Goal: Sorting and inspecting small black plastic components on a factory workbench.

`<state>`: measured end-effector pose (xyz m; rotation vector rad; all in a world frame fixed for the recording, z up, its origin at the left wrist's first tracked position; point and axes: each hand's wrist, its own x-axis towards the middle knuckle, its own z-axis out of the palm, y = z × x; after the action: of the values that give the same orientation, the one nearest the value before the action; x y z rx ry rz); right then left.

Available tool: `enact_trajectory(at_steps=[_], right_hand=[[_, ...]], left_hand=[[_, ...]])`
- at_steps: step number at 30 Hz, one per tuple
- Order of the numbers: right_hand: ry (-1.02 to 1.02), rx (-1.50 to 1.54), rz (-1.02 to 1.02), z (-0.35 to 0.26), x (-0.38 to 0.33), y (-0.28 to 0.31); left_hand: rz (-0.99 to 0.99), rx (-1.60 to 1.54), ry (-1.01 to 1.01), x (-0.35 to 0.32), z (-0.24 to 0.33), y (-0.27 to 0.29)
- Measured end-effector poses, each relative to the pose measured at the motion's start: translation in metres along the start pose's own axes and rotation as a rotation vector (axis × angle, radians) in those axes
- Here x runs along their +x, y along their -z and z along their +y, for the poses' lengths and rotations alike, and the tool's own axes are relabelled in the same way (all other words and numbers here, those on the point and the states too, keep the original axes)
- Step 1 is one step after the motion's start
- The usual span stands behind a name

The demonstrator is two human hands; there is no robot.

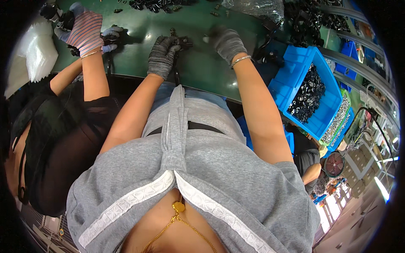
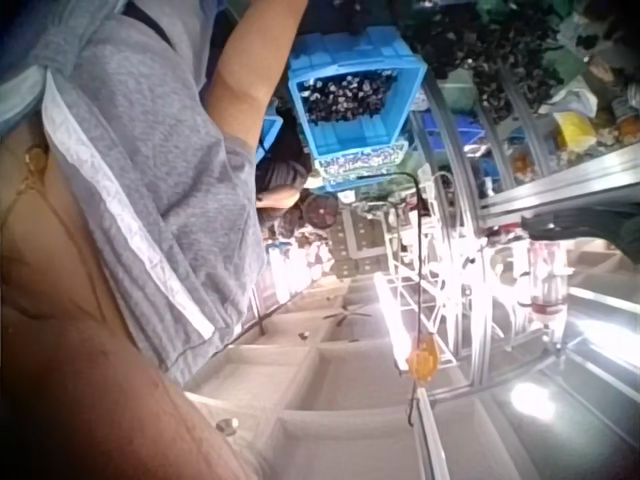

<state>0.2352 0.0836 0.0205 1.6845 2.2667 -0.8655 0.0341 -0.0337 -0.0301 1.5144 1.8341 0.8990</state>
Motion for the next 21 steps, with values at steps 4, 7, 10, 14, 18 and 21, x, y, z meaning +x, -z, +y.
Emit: enact_trajectory(at_steps=[4, 7, 10, 14, 18, 21], right_hand=[[0.266, 0.207, 0.024, -0.039, -0.005, 0.012], [0.395, 0.024, -0.112, -0.062, 0.008, 0.012], [0.498, -0.107, -0.106, -0.081, 0.001, 0.016], [0.490, -0.126, -0.173, -0.085, 0.002, 0.017], [0.493, -0.012, -0.105, -0.079, 0.000, 0.013], [0.458, 0.074, -0.117, -0.073, 0.002, 0.011]], left_hand=[[-0.034, -0.077, 0.013, 0.000, 0.000, -0.001], [-0.039, -0.106, 0.012, 0.000, -0.001, -0.002], [-0.012, -0.074, 0.013, 0.000, -0.015, -0.009], [0.001, 0.001, 0.003, -0.001, -0.015, -0.011], [-0.029, -0.057, 0.064, 0.000, -0.008, -0.006], [-0.014, -0.034, 0.045, 0.001, -0.009, -0.005]])
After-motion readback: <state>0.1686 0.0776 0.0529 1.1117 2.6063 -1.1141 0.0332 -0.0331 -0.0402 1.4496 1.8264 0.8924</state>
